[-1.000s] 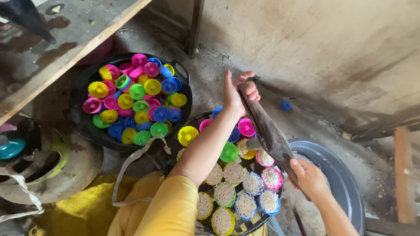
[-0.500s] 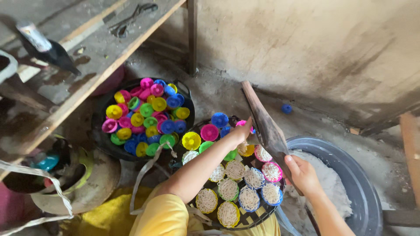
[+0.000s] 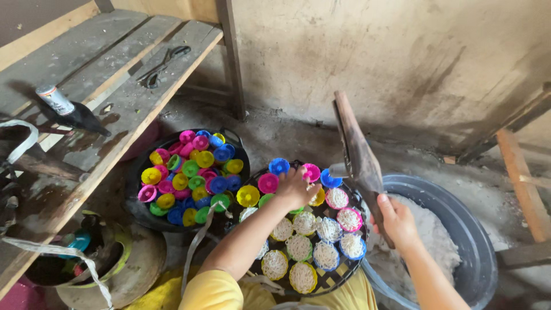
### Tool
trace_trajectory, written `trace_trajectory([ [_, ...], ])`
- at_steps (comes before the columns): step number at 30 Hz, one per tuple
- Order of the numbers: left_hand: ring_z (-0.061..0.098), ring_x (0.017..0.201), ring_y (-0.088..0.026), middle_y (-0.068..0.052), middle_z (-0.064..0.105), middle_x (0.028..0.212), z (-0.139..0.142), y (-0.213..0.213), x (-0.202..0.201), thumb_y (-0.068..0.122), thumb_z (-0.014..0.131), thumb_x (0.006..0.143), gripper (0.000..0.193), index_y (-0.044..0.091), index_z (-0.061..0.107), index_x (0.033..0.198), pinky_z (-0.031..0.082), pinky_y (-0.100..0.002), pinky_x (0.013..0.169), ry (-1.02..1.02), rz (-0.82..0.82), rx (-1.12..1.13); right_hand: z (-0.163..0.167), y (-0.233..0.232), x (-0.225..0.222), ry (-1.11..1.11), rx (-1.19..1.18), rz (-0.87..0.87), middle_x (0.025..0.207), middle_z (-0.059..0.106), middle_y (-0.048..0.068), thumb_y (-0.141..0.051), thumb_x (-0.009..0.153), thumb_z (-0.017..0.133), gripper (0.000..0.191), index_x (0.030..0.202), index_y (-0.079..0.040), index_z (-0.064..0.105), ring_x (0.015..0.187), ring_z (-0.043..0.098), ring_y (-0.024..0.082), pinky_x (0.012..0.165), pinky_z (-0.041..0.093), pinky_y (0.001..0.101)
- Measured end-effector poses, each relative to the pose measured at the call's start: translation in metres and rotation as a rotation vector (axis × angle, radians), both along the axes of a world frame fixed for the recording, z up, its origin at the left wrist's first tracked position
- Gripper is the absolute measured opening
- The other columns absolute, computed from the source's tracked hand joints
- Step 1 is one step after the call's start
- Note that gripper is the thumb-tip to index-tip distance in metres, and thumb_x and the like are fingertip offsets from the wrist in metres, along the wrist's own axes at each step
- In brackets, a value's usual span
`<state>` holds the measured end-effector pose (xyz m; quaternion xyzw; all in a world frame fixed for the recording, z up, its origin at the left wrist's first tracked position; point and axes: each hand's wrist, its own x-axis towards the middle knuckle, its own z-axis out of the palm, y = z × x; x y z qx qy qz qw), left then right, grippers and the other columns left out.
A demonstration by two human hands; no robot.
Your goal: The person scoops a white paste from a metal bowl and loads it into a wooden extruder. They then press the extruder over small colorful plastic molds arranged in a tray, dispensing the paste into each mold one by one.
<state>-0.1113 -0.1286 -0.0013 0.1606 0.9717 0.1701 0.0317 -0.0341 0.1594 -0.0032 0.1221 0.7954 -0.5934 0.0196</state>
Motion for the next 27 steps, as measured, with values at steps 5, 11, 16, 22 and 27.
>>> trace_trajectory([
  [5,0.051,0.130,-0.042,-0.021,0.054,0.143,0.051,-0.010,0.016,0.024,0.077,0.060,0.082,-0.003,0.061,0.135,0.041,-0.053,0.100,0.678,-0.305,0.585,0.015,-0.028,0.024,0.087,0.129,0.021,0.070,0.066,0.009,-0.045,0.106,0.049,0.052,0.095,0.001,0.068,0.060,0.059,0.019,0.056,0.050,0.0369],
  [11,0.071,0.079,-0.033,-0.010,0.070,0.081,0.117,0.006,0.050,0.021,0.076,0.078,0.020,0.012,0.063,0.089,0.054,-0.048,0.074,0.784,-0.221,0.236,0.146,-0.083,0.031,0.977,0.750,0.210,0.102,0.062,0.021,-0.035,0.104,0.058,0.056,0.137,0.009,0.057,0.092,0.062,0.041,0.081,0.052,0.0496],
  [16,0.072,0.076,-0.035,-0.013,0.073,0.079,0.146,0.025,0.083,0.020,0.071,0.073,0.014,0.010,0.072,0.083,0.057,-0.049,0.071,0.453,-0.471,0.294,0.251,-0.129,0.076,1.320,1.232,0.097,0.112,0.064,0.025,-0.015,0.092,0.073,0.037,0.115,0.012,0.061,0.099,0.059,0.045,0.086,0.050,0.0537],
  [22,0.074,0.074,-0.035,-0.013,0.075,0.079,0.157,0.011,0.127,0.024,0.071,0.072,0.024,0.013,0.074,0.094,0.058,-0.047,0.065,0.229,-0.696,0.157,0.258,-0.108,0.135,0.750,0.803,0.496,0.081,0.067,0.006,-0.014,0.072,0.084,0.034,0.094,-0.005,0.060,0.073,0.068,0.024,0.071,0.054,0.0365],
  [27,0.073,0.075,-0.033,-0.009,0.073,0.083,0.149,0.010,0.151,0.024,0.069,0.087,0.014,0.013,0.071,0.095,0.057,-0.048,0.068,0.404,-0.597,0.069,0.217,-0.003,0.126,0.565,0.505,0.342,0.081,0.068,0.003,-0.008,0.081,0.079,0.065,0.130,-0.002,0.037,0.072,0.065,0.015,0.080,0.052,0.0313],
])
